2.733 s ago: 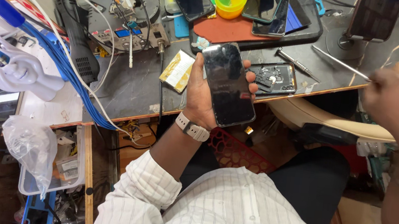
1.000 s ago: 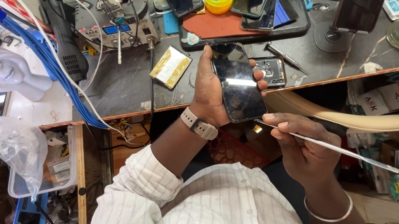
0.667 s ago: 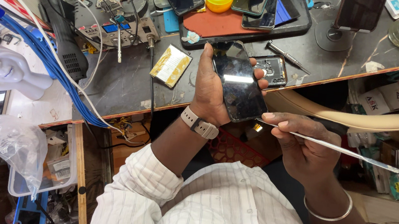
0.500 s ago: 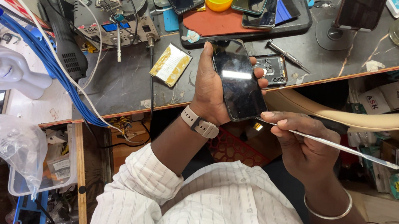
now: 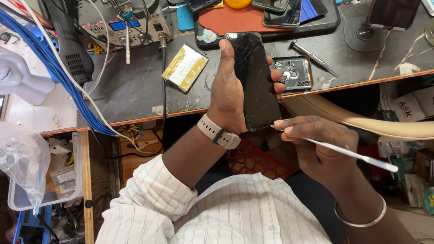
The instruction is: The person disassembles a smartphone at a workbench, using a metal spudger to pry open the casing and remove the battery. They then use a plastic card to separate the screen assembly from the frame and continue to manipulate internal components with the spudger.
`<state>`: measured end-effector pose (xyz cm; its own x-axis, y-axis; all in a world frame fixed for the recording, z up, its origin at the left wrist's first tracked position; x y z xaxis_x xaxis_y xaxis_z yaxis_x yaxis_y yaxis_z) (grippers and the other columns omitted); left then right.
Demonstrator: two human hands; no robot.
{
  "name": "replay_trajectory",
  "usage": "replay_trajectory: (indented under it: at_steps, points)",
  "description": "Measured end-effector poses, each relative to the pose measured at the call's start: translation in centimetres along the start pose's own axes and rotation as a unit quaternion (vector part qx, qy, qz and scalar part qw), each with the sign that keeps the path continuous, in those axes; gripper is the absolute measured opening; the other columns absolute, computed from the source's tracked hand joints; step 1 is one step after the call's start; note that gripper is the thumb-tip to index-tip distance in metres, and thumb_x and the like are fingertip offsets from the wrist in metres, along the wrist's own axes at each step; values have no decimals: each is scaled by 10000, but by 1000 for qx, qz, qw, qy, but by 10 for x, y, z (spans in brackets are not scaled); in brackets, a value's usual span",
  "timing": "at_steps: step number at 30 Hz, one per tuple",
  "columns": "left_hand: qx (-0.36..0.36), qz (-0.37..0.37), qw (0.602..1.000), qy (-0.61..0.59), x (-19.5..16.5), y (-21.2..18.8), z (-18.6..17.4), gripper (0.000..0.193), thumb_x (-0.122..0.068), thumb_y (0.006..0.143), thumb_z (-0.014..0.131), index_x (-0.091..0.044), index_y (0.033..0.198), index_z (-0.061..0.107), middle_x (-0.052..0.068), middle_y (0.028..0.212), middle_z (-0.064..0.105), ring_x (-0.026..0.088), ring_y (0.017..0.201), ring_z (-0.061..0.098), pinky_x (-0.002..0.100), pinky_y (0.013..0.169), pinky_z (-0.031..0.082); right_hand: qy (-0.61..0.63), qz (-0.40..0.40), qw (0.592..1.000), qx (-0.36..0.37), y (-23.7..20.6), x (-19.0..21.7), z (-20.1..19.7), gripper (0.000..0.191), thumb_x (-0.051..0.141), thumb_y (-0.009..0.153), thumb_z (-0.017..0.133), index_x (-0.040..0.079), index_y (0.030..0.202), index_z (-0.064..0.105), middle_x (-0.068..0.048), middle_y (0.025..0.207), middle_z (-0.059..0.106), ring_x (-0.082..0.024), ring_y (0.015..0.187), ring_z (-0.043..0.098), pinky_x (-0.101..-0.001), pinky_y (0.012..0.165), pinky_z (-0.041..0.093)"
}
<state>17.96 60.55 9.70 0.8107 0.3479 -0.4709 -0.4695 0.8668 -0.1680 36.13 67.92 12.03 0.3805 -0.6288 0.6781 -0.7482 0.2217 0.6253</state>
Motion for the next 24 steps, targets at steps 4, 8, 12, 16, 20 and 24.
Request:
replay_trajectory:
  at_steps: [4, 8, 12, 16, 20, 24]
  points:
    - [12, 29, 998, 45, 1, -3, 1, 836, -815, 929, 374, -29, 1128, 579, 117, 855, 670, 218, 728, 696, 369, 684, 621, 25, 1, 1000, 16, 1, -8, 0, 198, -169, 929, 642, 9, 1015, 649, -145, 1025, 758, -181, 908, 776, -265, 792, 651]
    - [11, 24, 998, 60, 4, -4, 2, 823, -800, 945, 367, -24, 1124, 576, 117, 846, 669, 220, 719, 692, 356, 684, 621, 57, 42, 997, 30, -2, -18, -2, 192, -150, 949, 637, 27, 1022, 639, -111, 1018, 757, -182, 933, 776, -270, 810, 653]
    - [20, 14, 997, 71, 7, -3, 3, 827, -796, 937, 366, -21, 1131, 580, 120, 853, 673, 228, 717, 695, 358, 690, 621, 80, 80, 993, 44, -5, -25, -4, 168, -118, 953, 672, 40, 1003, 645, -93, 1000, 746, -182, 945, 762, -273, 833, 644]
    - [13, 7, 997, 73, 10, -2, 3, 840, -803, 934, 366, -17, 1132, 585, 126, 864, 681, 237, 724, 696, 366, 698, 616, 122, 77, 987, 65, -3, -28, -8, 167, -110, 955, 677, 47, 1007, 652, -91, 1002, 747, -174, 952, 753, -272, 853, 637]
    - [15, 13, 999, 50, 7, 1, 1, 847, -812, 938, 359, -18, 1128, 584, 135, 882, 682, 243, 761, 700, 396, 727, 626, 75, -1, 997, 30, 0, -23, -7, 160, -99, 948, 688, 34, 1023, 640, -97, 1018, 746, -165, 921, 768, -263, 796, 652]
    - [6, 20, 999, 38, 2, 4, -6, 885, -828, 920, 325, -9, 1114, 598, 157, 899, 694, 278, 786, 713, 433, 715, 630, -23, -95, 994, -52, -2, -9, 5, 178, -121, 945, 677, 32, 1027, 641, -127, 1051, 748, -236, 929, 778, -316, 824, 665]
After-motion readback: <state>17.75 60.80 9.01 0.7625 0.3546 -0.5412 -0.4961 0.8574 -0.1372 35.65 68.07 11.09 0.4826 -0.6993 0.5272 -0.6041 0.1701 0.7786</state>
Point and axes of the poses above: each hand's wrist, its own y-axis towards the middle knuckle, its own z-axis out of the palm, x = y × z, the point moved 2 cm from there along y, towards the middle knuckle
